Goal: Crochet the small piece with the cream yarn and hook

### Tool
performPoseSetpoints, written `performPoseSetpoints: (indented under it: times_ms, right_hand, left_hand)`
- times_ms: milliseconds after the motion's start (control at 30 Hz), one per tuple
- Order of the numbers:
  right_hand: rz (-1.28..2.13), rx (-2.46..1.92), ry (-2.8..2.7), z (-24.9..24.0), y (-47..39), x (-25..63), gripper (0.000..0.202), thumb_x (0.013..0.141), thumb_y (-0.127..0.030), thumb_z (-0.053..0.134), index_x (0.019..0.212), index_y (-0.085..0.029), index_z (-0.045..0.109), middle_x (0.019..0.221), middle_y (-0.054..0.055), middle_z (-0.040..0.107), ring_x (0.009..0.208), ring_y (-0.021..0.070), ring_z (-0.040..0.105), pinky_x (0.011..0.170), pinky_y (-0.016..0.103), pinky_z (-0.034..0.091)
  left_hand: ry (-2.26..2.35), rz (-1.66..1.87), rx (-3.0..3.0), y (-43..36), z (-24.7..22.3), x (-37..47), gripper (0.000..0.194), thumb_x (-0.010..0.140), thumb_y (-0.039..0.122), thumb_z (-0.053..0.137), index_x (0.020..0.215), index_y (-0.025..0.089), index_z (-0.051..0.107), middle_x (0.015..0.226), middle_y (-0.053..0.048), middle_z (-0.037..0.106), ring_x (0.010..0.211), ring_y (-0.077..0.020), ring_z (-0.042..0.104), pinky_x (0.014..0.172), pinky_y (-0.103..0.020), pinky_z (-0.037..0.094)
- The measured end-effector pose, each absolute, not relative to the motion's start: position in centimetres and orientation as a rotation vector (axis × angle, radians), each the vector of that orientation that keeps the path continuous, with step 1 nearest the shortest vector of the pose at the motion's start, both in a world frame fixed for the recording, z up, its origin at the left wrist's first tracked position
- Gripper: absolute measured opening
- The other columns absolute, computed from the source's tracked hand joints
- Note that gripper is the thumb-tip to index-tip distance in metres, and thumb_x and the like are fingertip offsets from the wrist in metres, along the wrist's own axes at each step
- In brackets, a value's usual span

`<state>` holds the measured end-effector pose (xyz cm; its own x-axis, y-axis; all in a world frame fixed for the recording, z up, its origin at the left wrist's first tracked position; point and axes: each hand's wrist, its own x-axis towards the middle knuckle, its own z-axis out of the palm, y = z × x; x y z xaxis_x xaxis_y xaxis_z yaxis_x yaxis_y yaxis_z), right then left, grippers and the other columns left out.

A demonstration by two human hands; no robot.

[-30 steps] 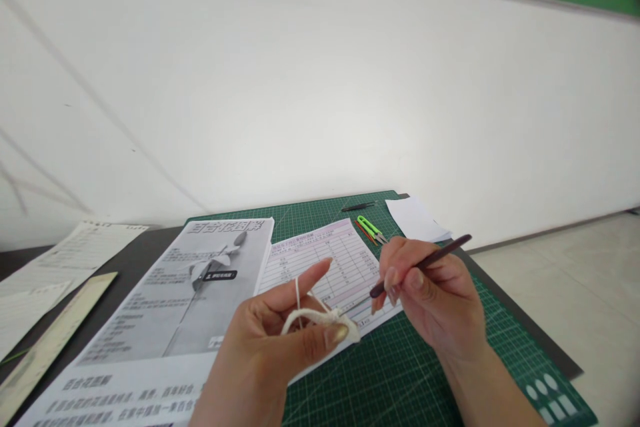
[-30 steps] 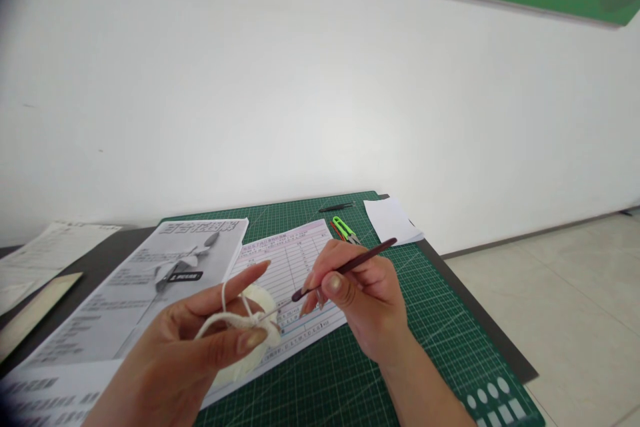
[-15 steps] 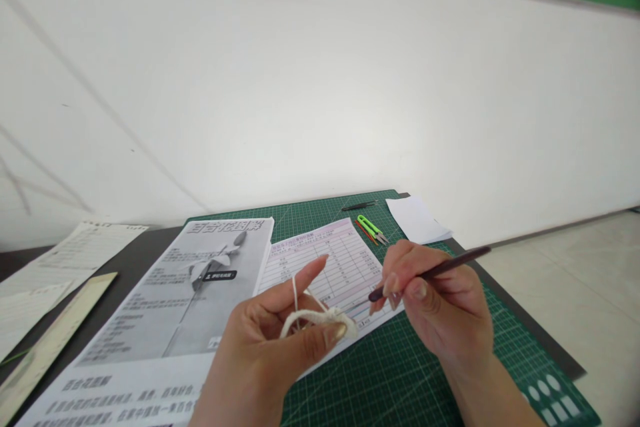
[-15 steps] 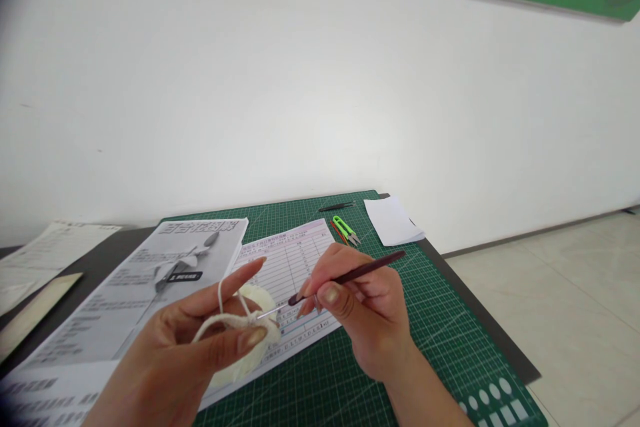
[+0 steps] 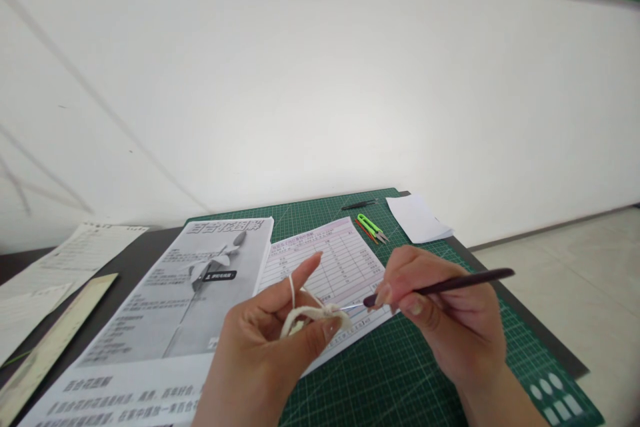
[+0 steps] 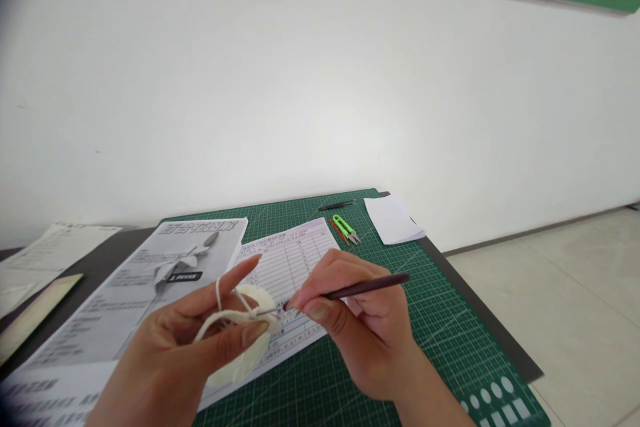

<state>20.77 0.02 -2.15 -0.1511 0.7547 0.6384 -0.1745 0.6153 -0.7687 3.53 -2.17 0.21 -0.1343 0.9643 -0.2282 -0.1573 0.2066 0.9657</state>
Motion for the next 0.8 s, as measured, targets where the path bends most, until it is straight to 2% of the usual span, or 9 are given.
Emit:
performPoseSetpoints:
  times_ms: [133, 233, 333, 500, 633, 800]
  right_hand:
    - [0.838, -0.549, -1.587, -1.9, -0.4, 21.0, 0.012, 0.086, -0.016, 0.060, 0.091, -0.021, 0.071, 0.074, 0.005, 0.065, 0.068, 0.0179, 0.059, 0.056, 0.031, 0.046]
    - [0.718, -0.577, -1.674, -1.6, -0.9, 20.7, 0.015, 0.084, -0.013, 0.061, 0.094, -0.020, 0.070, 0.075, 0.006, 0.066, 0.064, 0.0174, 0.060, 0.054, 0.030, 0.047]
    - [0.495, -0.547, -1.802, -1.7, -1.4, 20.2, 0.017, 0.083, -0.010, 0.061, 0.096, -0.019, 0.069, 0.073, 0.006, 0.069, 0.061, 0.0171, 0.061, 0.052, 0.029, 0.049]
    - [0.127, -0.558, -1.977, -2.7, -1.8, 19.5, 0.029, 0.086, -0.010, 0.057, 0.112, -0.020, 0.063, 0.078, 0.005, 0.073, 0.068, 0.0187, 0.068, 0.060, 0.030, 0.056]
    - [-0.003, -0.523, -1.987, -3.5, -1.8, 19.2, 0.028, 0.088, -0.013, 0.057, 0.115, -0.019, 0.063, 0.082, 0.005, 0.075, 0.073, 0.0194, 0.071, 0.063, 0.030, 0.059]
    - [-0.037, -0.526, -1.954, -4.2, -1.5, 19.3, 0.029, 0.089, -0.014, 0.056, 0.117, -0.016, 0.062, 0.087, 0.008, 0.076, 0.080, 0.0209, 0.072, 0.070, 0.032, 0.061]
  left_hand:
    - [1.310, 1.232, 0.858, -2.3, 0.1, 3.8, 0.044, 0.057, 0.019, 0.083, 0.101, 0.021, 0.077, 0.058, 0.002, 0.067, 0.057, -0.0128, 0.056, 0.080, -0.028, 0.046]
    - [1.336, 1.253, 0.792, -2.2, -0.2, 3.8, 0.054, 0.056, 0.021, 0.084, 0.109, 0.021, 0.073, 0.063, 0.001, 0.069, 0.063, -0.0151, 0.059, 0.066, -0.026, 0.047]
    - [1.328, 1.317, 0.746, -1.8, -0.5, 3.7, 0.057, 0.054, 0.022, 0.085, 0.109, 0.022, 0.073, 0.064, 0.000, 0.071, 0.063, -0.0148, 0.060, 0.065, -0.025, 0.047]
    - [1.245, 1.448, 0.615, -1.6, -0.2, 3.9, 0.057, 0.053, 0.018, 0.086, 0.108, 0.024, 0.073, 0.061, 0.003, 0.070, 0.055, -0.0104, 0.060, 0.058, -0.020, 0.047]
    - [1.186, 1.572, 0.540, -2.0, -0.1, 4.5, 0.058, 0.056, 0.016, 0.084, 0.112, 0.027, 0.071, 0.066, 0.005, 0.072, 0.060, -0.0107, 0.063, 0.066, -0.022, 0.051]
    - [1.221, 1.680, 0.734, -2.0, -0.7, 4.5, 0.048, 0.061, 0.017, 0.082, 0.108, 0.027, 0.073, 0.068, 0.005, 0.073, 0.071, -0.0110, 0.063, 0.081, -0.022, 0.048]
